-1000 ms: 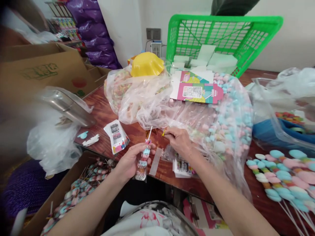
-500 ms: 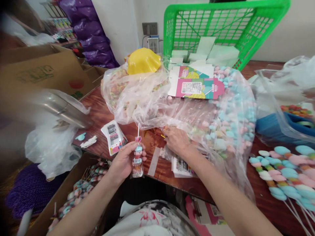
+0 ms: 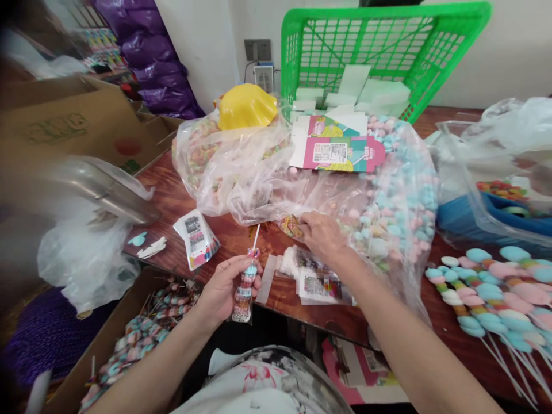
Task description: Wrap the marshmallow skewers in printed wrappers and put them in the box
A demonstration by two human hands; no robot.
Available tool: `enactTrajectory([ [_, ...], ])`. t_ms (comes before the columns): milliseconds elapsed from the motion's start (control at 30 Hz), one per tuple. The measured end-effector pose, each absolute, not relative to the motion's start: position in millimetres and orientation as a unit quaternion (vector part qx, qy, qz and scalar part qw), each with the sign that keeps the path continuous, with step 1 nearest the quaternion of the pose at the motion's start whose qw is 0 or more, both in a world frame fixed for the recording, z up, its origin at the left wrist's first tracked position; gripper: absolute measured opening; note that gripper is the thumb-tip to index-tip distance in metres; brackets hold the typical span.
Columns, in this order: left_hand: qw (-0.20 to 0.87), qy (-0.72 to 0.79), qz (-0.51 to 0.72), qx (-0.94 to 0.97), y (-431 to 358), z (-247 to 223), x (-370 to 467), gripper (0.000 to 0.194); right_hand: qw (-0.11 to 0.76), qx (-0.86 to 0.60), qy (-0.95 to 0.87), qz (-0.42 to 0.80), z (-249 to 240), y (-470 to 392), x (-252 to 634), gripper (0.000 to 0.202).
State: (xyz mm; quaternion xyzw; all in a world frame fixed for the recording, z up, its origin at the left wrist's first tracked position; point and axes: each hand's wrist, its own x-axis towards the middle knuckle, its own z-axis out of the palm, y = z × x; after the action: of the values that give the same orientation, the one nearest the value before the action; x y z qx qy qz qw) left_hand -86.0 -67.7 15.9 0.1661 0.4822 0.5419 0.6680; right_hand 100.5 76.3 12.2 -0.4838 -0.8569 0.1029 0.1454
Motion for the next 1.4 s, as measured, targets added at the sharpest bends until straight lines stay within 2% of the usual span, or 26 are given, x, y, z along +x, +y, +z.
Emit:
enactTrajectory([
  [233, 0.685, 0.454, 0.540, 0.182, -63, 21, -69, 0.021, 0.267, -0.471, -0.831, 0.129, 4, 78, 85, 0.020],
  [400, 0.657, 0.491, 0.543, 0.177, -63, 21, -78, 0.026, 0.332, -0.432, -0.828, 0.131, 21, 59, 75, 0.017],
  [633, 0.609, 0.531, 0.553, 0.206, -55, 21, -75, 0.026, 0.319, -0.275, -0.885, 0.200, 43, 0, 73, 0.023],
  [733, 0.600, 0.511, 0.561, 0.255, -52, 21, -66, 0.021, 0.342, -0.309, -0.866, 0.191, 35, -12, 78, 0.020],
  [1000, 0.796, 0.367, 0.468, 0.119, -45, 31, -59, 0.017, 0.334, -0.389, -0.856, 0.075, 27, -6, 119, 0.022],
  [1133, 0.823, 0.306, 0.457, 0.142, -45, 31, -43, 0.014, 0.324, -0.401, -0.857, 0.007, 25, -14, 136, 0.024],
  [1233, 0.830, 0.302, 0.445, 0.146, -44, 30, -28, 0.016, 0.350, -0.414, -0.840, -0.021, 23, -23, 149, 0.023],
  [1300, 0.823, 0.318, 0.438, 0.175, -43, 31, -21, 0.017, 0.395, -0.423, -0.815, 0.033, 27, -30, 162, 0.017],
  [1400, 0.807, 0.352, 0.397, 0.258, -45, 36, -14, 0.018, 0.430, -0.437, -0.761, 0.215, 40, -40, 184, 0.015],
])
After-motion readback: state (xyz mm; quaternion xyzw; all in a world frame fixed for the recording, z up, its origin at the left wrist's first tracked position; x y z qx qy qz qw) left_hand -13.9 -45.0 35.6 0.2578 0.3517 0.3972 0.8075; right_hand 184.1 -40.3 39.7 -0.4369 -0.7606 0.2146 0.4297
